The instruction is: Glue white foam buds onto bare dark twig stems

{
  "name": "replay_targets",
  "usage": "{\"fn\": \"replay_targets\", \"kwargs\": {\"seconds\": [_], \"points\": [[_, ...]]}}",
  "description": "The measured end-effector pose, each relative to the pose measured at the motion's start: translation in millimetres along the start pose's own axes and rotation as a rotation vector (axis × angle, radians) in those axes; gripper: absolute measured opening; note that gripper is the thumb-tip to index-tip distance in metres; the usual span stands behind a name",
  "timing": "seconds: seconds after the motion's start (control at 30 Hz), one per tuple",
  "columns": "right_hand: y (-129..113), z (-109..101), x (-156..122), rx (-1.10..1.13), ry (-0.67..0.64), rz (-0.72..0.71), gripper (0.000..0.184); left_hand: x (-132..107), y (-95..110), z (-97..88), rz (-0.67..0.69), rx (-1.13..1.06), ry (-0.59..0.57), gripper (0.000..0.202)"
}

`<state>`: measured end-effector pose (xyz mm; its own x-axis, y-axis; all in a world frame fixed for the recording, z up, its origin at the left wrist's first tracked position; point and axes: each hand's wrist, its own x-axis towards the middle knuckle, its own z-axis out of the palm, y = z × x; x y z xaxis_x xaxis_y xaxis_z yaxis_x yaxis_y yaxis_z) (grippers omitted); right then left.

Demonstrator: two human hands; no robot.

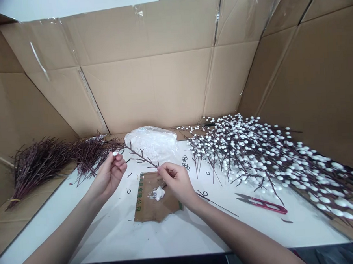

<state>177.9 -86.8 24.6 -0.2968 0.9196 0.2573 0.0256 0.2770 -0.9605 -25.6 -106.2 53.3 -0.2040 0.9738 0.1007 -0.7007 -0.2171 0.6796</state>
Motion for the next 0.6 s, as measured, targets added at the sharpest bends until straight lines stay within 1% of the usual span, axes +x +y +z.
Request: {"fn": "replay_targets", "kwargs": {"seconds": [0.13, 0.47, 0.6], "points": [[0.7, 1.5, -0.7, 0.0, -0.007, 0.005, 0.031, 0.4, 2.8, 0.5, 0.015, -0.009, 0.014, 0.018], [3.4, 3.3, -1.2, -0.029, 0.018, -0.002, 0.03, -1.9, 1.0, 0.4, -0.009, -0.03, 0.017, 0.018], [3.8, 3.2, -0.8, -0.037, 0.025, -0.021, 0.03, -2.5, 0.5, 0.7, -0.015, -0.031, -0.001, 0.018]]}}
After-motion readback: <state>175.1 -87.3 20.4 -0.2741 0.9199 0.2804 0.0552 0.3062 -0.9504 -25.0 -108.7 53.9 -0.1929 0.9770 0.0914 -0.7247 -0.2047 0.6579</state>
